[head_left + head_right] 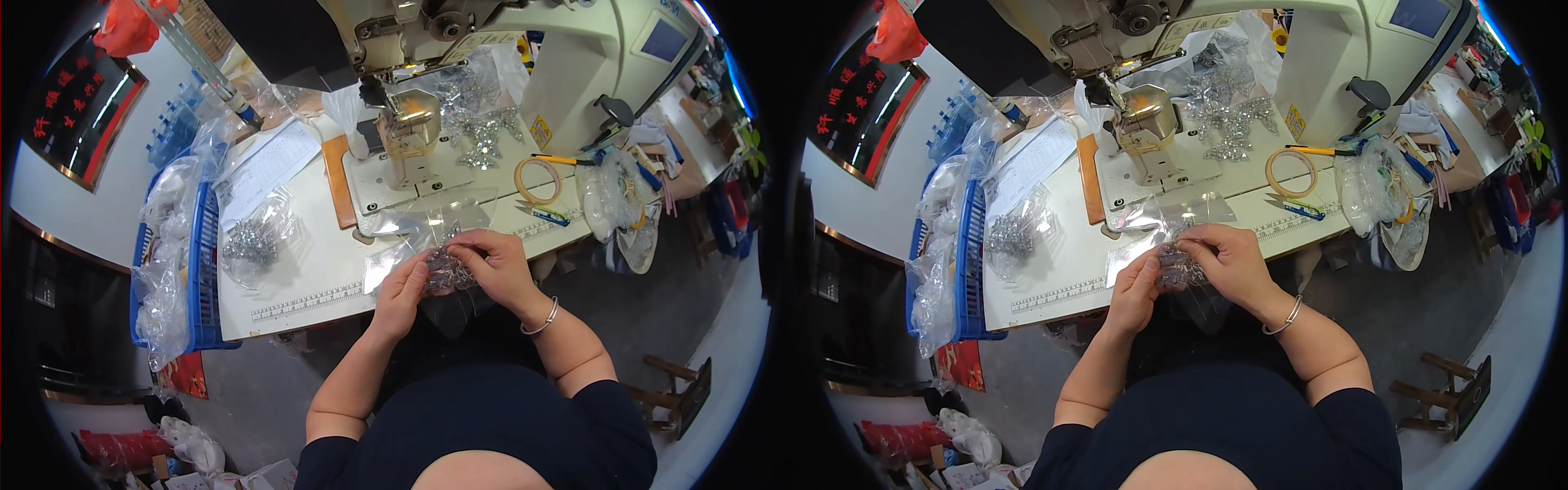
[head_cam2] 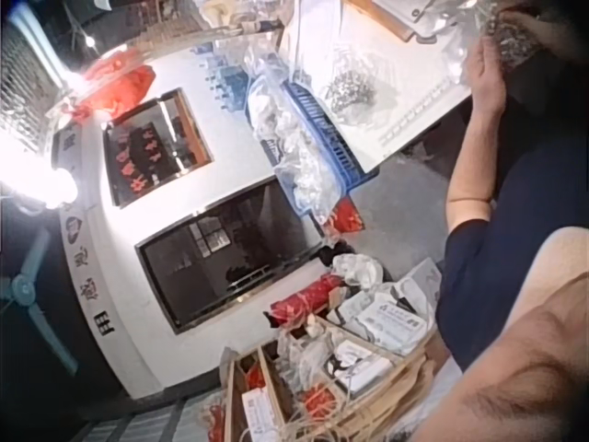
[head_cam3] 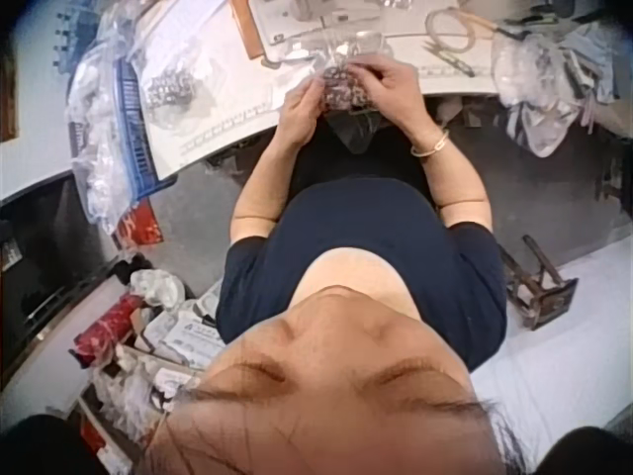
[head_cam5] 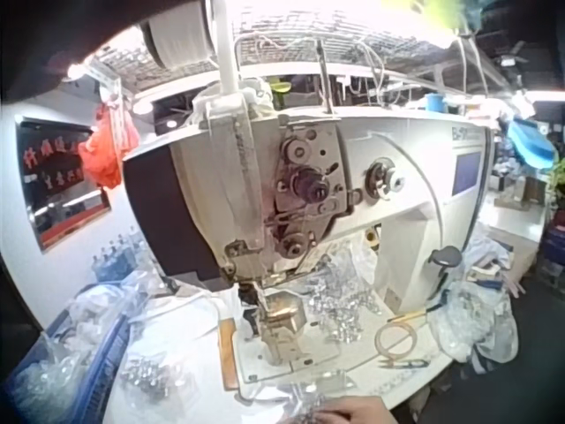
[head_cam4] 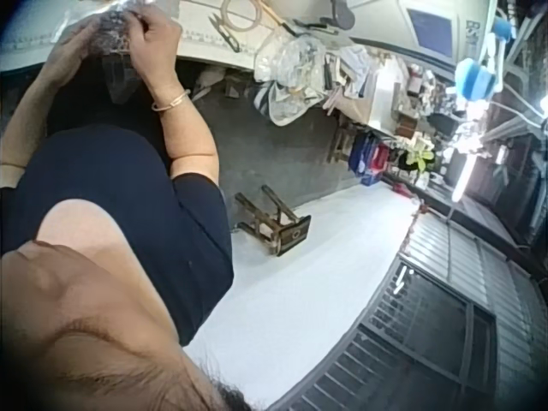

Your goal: The person sews small, shiny, silver star-shaped decorations onto clear plastic bags using a sewing machine. They repeatedly pick up a star, place it on a bag, and run the bag under the machine's needle to attach it. The person also uses scissors to trim excess thread after sewing.

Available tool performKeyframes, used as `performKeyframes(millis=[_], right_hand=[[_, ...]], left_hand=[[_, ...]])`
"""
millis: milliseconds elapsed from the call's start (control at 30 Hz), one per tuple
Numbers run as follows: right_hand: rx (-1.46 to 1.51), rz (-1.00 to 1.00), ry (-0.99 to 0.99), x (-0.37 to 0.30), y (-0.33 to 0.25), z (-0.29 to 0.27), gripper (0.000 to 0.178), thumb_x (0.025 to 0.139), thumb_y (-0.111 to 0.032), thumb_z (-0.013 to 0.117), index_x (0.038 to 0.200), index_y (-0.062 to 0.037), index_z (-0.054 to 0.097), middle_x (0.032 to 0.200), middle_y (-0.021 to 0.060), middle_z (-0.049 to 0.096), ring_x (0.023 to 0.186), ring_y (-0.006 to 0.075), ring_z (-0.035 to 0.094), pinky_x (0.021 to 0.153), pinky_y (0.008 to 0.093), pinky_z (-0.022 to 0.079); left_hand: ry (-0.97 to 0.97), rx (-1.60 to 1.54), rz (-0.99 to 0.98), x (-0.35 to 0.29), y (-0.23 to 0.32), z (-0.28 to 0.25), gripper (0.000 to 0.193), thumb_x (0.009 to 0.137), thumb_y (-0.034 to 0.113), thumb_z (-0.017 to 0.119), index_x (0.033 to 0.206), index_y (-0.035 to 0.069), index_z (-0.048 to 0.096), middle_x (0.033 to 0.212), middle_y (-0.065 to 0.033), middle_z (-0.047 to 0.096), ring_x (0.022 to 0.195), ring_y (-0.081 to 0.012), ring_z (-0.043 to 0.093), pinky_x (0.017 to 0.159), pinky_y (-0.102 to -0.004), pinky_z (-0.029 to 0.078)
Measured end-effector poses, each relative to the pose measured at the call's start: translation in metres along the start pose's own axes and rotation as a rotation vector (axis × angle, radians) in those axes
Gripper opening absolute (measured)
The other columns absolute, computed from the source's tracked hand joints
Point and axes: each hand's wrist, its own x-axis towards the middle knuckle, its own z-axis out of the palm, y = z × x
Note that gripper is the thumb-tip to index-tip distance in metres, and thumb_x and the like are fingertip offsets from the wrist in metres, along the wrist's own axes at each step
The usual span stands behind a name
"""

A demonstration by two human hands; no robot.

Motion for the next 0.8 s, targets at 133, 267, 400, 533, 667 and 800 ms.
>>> performKeyframes(millis=[133, 267, 400, 533, 667, 800], right_hand=[[-0.066, -0.042, 0.021, -0.001, 0.004, 0.003, 0.011, 0.081, -0.003, 0.066, 0.091, 0.0009, 0.068, 0.083, 0.0087, 0.068, 0.073, 0.0137, 0.064, 0.068, 0.0246, 0.05], [0.034, 0.009, 0.001, -0.006, 0.009, 0.008, 0.013, 0.081, -0.007, 0.067, 0.092, 0.0, 0.066, 0.076, 0.007, 0.065, 0.064, 0.0102, 0.058, 0.06, 0.024, 0.047], [0.275, 0.201, 0.019, 0.001, 0.01, 0.003, 0.022, 0.083, -0.01, 0.067, 0.1, 0.0029, 0.061, 0.076, 0.0035, 0.063, 0.066, 0.0054, 0.056, 0.061, 0.0207, 0.045], [0.419, 0.329, -0.144, 0.006, 0.001, -0.005, 0.021, 0.088, -0.013, 0.061, 0.102, 0.0031, 0.062, 0.077, 0.0034, 0.064, 0.066, 0.0062, 0.055, 0.062, 0.0207, 0.046], [0.405, 0.29, -0.237, 0.01, 0.002, -0.01, 0.025, 0.093, -0.014, 0.05, 0.106, 0.0028, 0.062, 0.079, 0.0016, 0.064, 0.073, 0.0075, 0.056, 0.068, 0.0225, 0.046], [0.447, 0.294, -0.265, 0.01, 0.004, -0.012, 0.024, 0.092, -0.013, 0.05, 0.106, 0.0029, 0.061, 0.083, 0.0029, 0.064, 0.073, 0.008, 0.056, 0.068, 0.0225, 0.046]], left_hand=[[0.032, 0.098, 0.046, -0.001, -0.01, -0.004, 0.035, 0.098, 0.018, 0.044, 0.125, -0.004, 0.047, 0.113, -0.0119, 0.058, 0.1, -0.0174, 0.059, 0.083, -0.0334, 0.051], [0.189, 0.195, 0.026, -0.001, -0.005, 0.012, 0.03, 0.087, 0.008, 0.061, 0.115, -0.003, 0.055, 0.1, -0.0077, 0.062, 0.092, -0.0116, 0.06, 0.08, -0.0252, 0.05], [0.227, -0.049, 0.059, -0.001, -0.014, 0.015, 0.026, 0.084, 0.003, 0.063, 0.109, -0.001, 0.055, 0.097, -0.0073, 0.063, 0.087, -0.0117, 0.061, 0.077, -0.0249, 0.051], [0.257, -0.202, 0.052, -0.003, -0.02, 0.015, 0.028, 0.085, 0.003, 0.062, 0.111, 0.0, 0.052, 0.099, -0.0091, 0.062, 0.089, -0.015, 0.062, 0.075, -0.0282, 0.053], [0.288, -0.218, 0.044, -0.006, -0.016, 0.018, 0.03, 0.086, 0.002, 0.061, 0.113, 0.001, 0.049, 0.103, -0.0107, 0.062, 0.094, -0.0181, 0.062, 0.075, -0.0306, 0.054], [0.278, -0.193, 0.052, -0.008, -0.017, 0.019, 0.029, 0.086, 0.002, 0.06, 0.113, 0.004, 0.049, 0.104, -0.0108, 0.061, 0.093, -0.0185, 0.061, 0.074, -0.032, 0.054]])
